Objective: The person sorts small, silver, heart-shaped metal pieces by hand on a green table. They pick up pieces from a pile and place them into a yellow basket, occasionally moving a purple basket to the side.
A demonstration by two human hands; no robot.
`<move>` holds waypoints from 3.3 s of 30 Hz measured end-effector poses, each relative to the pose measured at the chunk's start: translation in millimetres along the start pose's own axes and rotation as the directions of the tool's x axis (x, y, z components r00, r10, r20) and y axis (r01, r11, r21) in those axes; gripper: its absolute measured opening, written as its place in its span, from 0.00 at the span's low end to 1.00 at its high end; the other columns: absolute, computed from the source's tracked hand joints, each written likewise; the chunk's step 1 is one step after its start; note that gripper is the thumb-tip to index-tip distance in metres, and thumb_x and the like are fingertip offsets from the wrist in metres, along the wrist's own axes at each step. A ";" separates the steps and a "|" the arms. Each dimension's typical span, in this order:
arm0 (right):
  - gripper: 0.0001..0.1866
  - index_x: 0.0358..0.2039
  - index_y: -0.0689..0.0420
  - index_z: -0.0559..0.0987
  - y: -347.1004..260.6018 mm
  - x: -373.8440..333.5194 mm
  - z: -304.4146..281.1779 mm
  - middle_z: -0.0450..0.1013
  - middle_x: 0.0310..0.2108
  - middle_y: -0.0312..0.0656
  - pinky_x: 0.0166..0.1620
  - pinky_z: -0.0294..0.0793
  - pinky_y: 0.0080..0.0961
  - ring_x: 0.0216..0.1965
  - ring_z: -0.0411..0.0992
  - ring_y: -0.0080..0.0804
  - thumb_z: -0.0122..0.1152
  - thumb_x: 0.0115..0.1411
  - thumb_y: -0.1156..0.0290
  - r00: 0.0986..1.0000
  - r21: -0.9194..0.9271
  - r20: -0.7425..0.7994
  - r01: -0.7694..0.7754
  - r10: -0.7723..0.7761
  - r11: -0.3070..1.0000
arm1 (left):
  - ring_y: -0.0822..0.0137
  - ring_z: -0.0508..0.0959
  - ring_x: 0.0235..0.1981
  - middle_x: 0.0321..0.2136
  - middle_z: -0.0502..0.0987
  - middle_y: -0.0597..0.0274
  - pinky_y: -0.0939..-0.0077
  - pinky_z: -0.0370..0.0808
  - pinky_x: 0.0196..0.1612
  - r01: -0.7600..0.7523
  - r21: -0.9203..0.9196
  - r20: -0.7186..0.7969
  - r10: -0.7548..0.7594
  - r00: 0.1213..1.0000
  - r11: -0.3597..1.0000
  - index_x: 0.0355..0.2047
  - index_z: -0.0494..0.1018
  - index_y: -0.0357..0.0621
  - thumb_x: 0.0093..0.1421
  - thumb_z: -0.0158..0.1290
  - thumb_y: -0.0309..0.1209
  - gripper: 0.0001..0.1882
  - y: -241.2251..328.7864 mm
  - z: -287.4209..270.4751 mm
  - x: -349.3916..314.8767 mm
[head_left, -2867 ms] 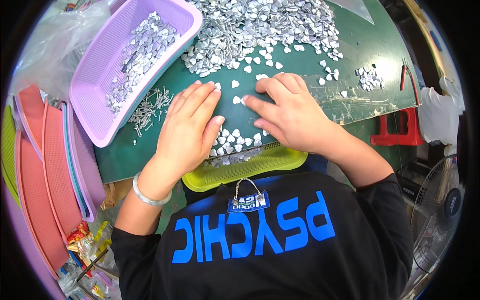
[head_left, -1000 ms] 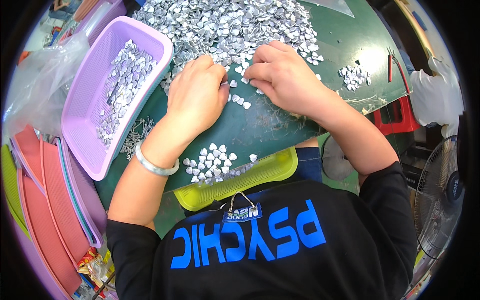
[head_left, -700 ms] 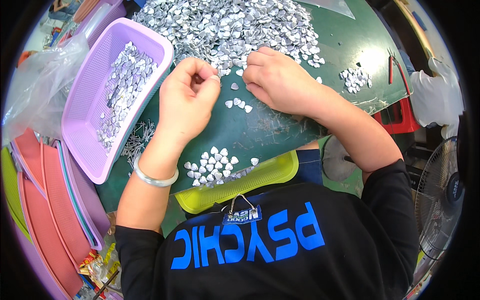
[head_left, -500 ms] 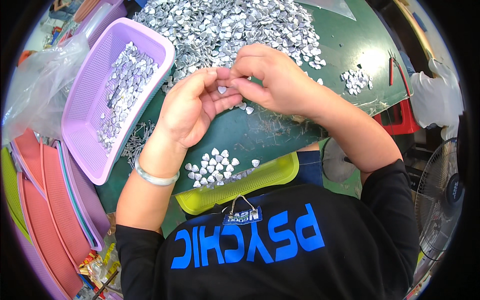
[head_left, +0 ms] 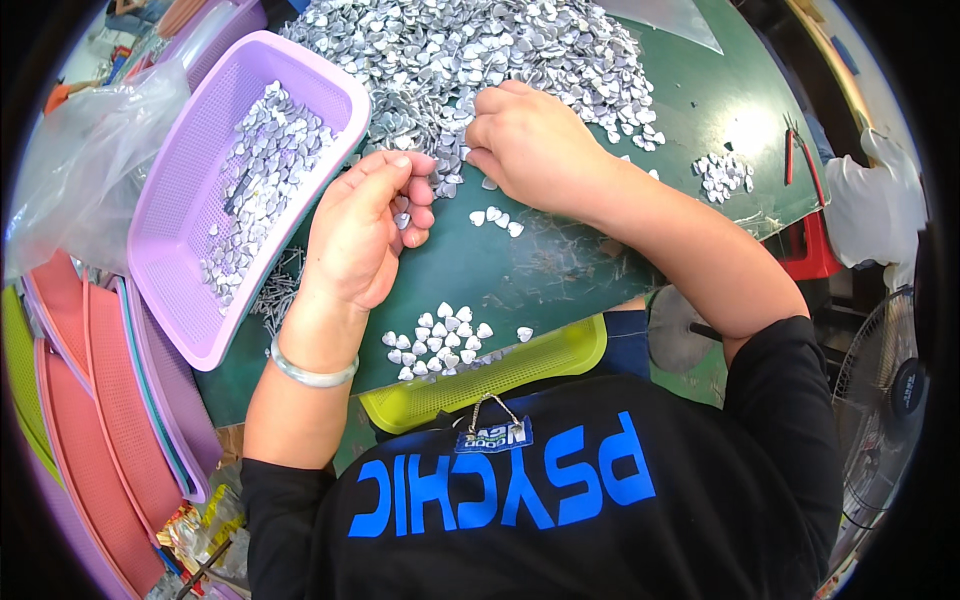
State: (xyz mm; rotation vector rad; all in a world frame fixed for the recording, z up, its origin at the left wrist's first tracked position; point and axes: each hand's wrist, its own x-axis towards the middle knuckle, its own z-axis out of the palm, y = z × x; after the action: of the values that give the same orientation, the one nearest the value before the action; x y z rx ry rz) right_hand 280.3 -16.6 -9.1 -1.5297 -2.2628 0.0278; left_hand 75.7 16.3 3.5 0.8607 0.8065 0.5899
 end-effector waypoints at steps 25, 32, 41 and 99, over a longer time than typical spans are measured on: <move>0.21 0.47 0.62 0.75 11.2 -0.5 -7.9 0.70 0.47 0.45 0.53 0.68 0.34 0.49 0.67 0.44 0.53 0.49 0.81 0.986 0.002 0.063 0.153 -0.153 0.988 | 0.75 0.71 0.23 0.22 0.71 0.69 0.81 0.70 0.26 0.075 0.002 0.139 -0.074 0.988 0.997 0.40 0.75 0.37 0.66 0.48 0.34 0.12 -2.6 -1.5 -2.7; 0.27 0.49 0.61 0.75 0.1 -29.0 -31.3 0.68 0.53 0.47 0.57 0.67 0.35 0.55 0.64 0.46 0.54 0.43 0.85 0.936 0.165 0.232 0.229 -0.264 0.959 | 0.72 0.74 0.23 0.24 0.78 0.58 0.76 0.72 0.30 -0.337 0.924 0.248 0.387 0.888 0.181 0.49 0.75 0.39 0.62 0.50 0.28 0.15 -9.1 5.6 -10.8; 0.24 0.46 0.62 0.76 19.8 -21.9 -33.5 0.72 0.49 0.46 0.55 0.69 0.36 0.54 0.67 0.47 0.52 0.45 0.85 0.986 0.097 0.040 0.155 -0.160 0.983 | 0.59 0.77 0.23 0.23 0.77 0.51 0.71 0.72 0.30 -0.374 0.921 0.304 0.399 0.865 0.111 0.44 0.78 0.41 0.58 0.53 0.29 0.13 0.2 12.0 -17.2; 0.16 0.41 0.56 0.79 -11.6 -59.1 -31.8 0.70 0.42 0.43 0.48 0.68 0.37 0.45 0.68 0.43 0.59 0.50 0.79 0.991 0.122 0.055 0.111 -0.118 0.986 | 0.56 0.78 0.26 0.26 0.78 0.51 0.68 0.74 0.32 -0.550 0.827 0.517 0.223 0.826 0.119 0.40 0.79 0.41 0.53 0.52 0.21 0.14 1.9 0.2 -19.0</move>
State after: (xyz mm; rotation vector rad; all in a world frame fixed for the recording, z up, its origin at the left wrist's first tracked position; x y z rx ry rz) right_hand 299.5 -80.6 4.0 -1.3535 -2.3489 0.1767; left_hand 64.8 3.2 12.2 2.3995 0.6105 0.3355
